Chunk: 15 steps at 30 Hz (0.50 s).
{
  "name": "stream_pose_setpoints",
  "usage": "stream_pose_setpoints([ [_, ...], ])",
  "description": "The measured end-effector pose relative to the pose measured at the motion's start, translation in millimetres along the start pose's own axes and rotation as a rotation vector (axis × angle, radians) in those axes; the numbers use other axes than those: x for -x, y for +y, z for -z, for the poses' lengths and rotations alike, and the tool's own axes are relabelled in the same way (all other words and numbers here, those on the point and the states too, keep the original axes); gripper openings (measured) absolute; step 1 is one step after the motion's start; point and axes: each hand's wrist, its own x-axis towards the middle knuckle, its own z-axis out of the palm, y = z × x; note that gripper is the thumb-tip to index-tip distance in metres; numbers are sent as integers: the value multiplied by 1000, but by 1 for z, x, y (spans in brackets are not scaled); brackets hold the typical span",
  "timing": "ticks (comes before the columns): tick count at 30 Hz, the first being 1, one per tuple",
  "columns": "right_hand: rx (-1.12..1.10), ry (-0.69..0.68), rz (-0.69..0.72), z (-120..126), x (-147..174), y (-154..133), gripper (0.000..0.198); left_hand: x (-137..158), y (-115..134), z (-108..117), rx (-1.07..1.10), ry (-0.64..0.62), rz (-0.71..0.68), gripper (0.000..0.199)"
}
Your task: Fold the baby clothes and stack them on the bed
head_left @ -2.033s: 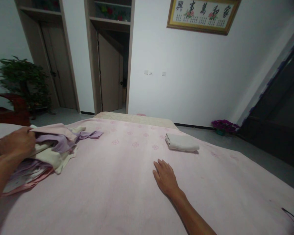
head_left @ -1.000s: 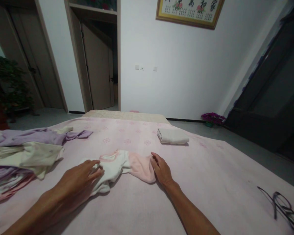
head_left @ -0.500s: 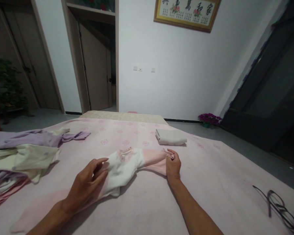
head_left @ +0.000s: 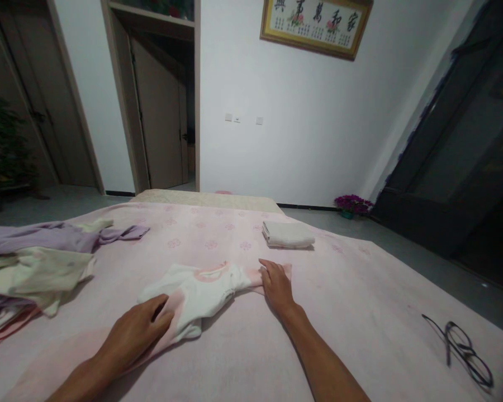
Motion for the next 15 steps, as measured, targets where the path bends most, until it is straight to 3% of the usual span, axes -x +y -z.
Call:
stream_pose_setpoints([
  [4, 152, -174, -48, 3, -1, -4, 33, 4, 12, 14, 235, 71, -47, 33],
  [8, 230, -206, -42, 11, -2, -10, 25, 11, 27, 22, 547, 55, -26, 37],
  [12, 215, -113, -39, 14, -4, -13, 11, 12, 29, 23, 855, -37, 24, 38],
  [15, -13, 56, -110, 18, -9, -12, 12, 5, 15, 29, 931, -80, 11, 38],
])
